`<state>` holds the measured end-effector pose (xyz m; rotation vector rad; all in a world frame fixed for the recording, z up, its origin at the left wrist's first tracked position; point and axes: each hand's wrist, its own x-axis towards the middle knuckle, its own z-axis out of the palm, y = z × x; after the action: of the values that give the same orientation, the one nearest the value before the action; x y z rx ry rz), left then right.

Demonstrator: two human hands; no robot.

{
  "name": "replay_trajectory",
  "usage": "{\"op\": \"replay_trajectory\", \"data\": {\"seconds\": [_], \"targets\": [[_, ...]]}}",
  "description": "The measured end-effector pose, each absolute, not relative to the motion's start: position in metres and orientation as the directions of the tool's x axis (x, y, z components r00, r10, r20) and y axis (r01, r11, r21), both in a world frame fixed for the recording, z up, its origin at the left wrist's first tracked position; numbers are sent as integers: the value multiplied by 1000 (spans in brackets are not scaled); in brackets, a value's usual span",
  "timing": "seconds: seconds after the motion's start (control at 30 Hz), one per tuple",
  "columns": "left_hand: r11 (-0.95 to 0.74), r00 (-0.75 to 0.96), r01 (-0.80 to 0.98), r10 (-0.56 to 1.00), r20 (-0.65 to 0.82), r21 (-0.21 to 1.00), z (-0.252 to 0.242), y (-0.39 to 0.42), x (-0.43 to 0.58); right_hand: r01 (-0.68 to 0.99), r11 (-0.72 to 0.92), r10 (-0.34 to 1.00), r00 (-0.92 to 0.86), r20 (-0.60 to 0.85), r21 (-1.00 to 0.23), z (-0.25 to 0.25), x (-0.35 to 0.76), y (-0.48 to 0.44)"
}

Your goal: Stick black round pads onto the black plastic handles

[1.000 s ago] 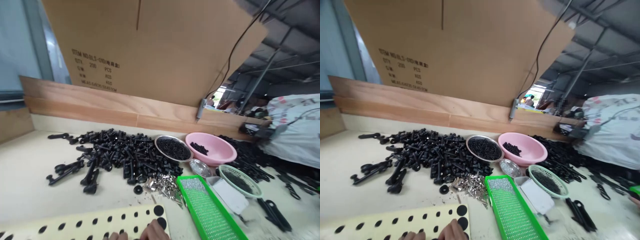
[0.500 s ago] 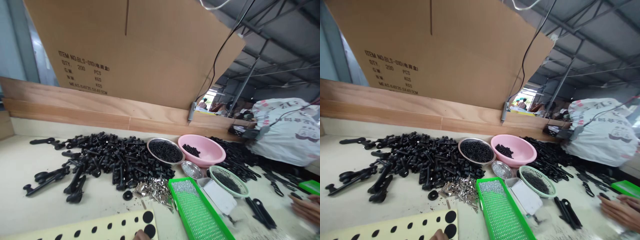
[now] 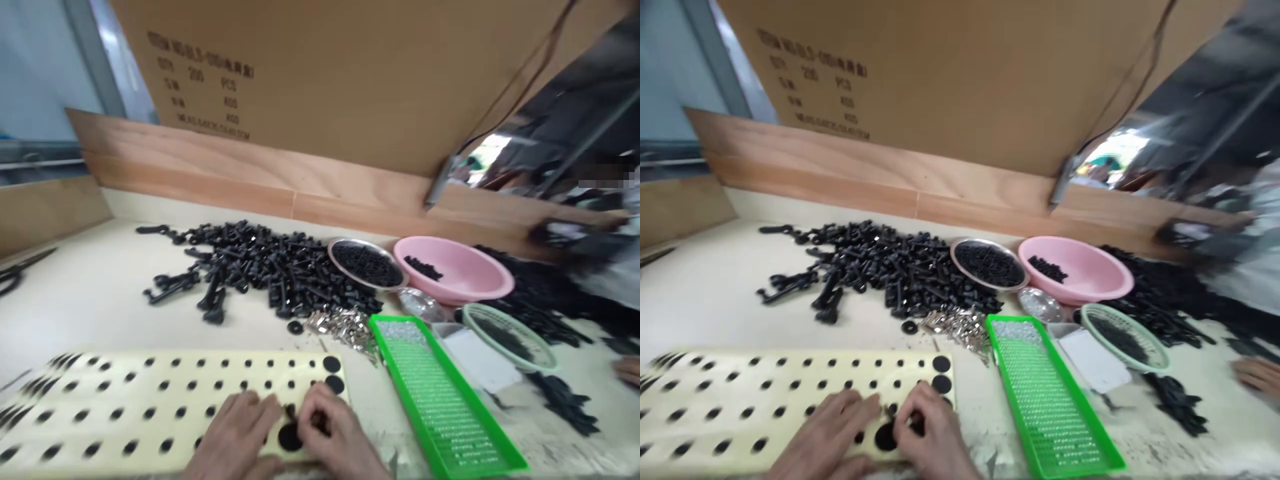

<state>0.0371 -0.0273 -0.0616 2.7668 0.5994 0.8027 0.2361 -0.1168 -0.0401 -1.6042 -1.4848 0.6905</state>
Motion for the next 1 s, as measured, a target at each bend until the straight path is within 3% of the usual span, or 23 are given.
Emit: {"op": "replay_trajectory", "data": {"seconds": [0.1,0.17,0.23,0.33,0.6,0.8,1.0], "targets": [[-561,709,428,695,122,708,-32,-33,38,297,-80,990,139,-40,-951,-15,238,-117],[-343,687,399,726,-30,850,-15,-31,43,218,-115,990,106,-94,-969,-4,236,-113],[-191,673,334,734,-92,923,-3,-26,47,172,-140,988,89,-126,-975,3,233,-108],[-60,609,263,784,-117,963,5,-18,51,105,-186,981,82,-177,-977,10,228,-98],[88,537,138,830,-149,987,14,-1,46,-68,-296,955,11,-298,-953,14,225,-71],[342,382,-19,871,-309,940,6,7,43,-92,-186,955,219,-202,-978,-4,201,-49],[342,282,-128,913,-296,931,1,17,35,-82,-47,931,356,-74,-995,-9,192,-34]]}}
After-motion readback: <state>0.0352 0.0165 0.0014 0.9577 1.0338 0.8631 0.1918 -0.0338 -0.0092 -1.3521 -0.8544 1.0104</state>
